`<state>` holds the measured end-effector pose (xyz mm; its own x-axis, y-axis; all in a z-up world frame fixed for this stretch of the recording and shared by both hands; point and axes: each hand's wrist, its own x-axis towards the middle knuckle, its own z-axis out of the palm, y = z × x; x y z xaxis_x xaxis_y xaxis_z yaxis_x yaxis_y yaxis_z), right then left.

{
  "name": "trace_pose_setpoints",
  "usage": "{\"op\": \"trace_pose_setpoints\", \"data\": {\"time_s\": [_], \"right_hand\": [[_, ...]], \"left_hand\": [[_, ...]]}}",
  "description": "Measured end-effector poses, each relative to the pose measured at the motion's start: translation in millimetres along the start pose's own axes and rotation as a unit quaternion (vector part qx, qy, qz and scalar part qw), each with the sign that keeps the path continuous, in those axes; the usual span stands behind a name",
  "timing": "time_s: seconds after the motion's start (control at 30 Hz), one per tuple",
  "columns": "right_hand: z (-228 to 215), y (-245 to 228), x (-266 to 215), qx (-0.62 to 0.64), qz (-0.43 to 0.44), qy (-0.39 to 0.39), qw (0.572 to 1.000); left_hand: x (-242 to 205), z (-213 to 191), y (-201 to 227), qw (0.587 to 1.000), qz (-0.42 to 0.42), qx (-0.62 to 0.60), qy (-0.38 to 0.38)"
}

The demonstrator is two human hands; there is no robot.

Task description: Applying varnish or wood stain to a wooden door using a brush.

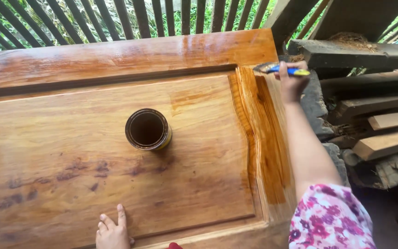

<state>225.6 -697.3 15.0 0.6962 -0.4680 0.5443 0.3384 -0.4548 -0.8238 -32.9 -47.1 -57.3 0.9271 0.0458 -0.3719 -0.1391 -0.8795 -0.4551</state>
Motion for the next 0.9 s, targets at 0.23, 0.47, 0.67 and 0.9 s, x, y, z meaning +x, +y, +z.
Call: {"op": "trace_pose_setpoints", "data": {"time_s": [0.23, 0.47, 0.67, 0.9], "right_hand": [[8, 16, 4, -0.06, 0.084, -0.013, 0.995], [-59, -35, -46, -0.152, 0.105, -0.094, 0.978], [-75, -45, -1, -0.176, 0.109, -0.056, 0.977], [-33, 30, 52, -0.067, 0.054, 0.017, 0.996]], "left_hand": [[2, 2, -2, 0.999, 0.012, 0.015, -0.03], [4, 5, -1, 1.0, 0.005, 0.007, -0.012], [5, -1, -5, 0.998, 0.033, 0.035, -0.051], [34, 154, -1, 0.95, -0.003, 0.073, 0.303]]}}
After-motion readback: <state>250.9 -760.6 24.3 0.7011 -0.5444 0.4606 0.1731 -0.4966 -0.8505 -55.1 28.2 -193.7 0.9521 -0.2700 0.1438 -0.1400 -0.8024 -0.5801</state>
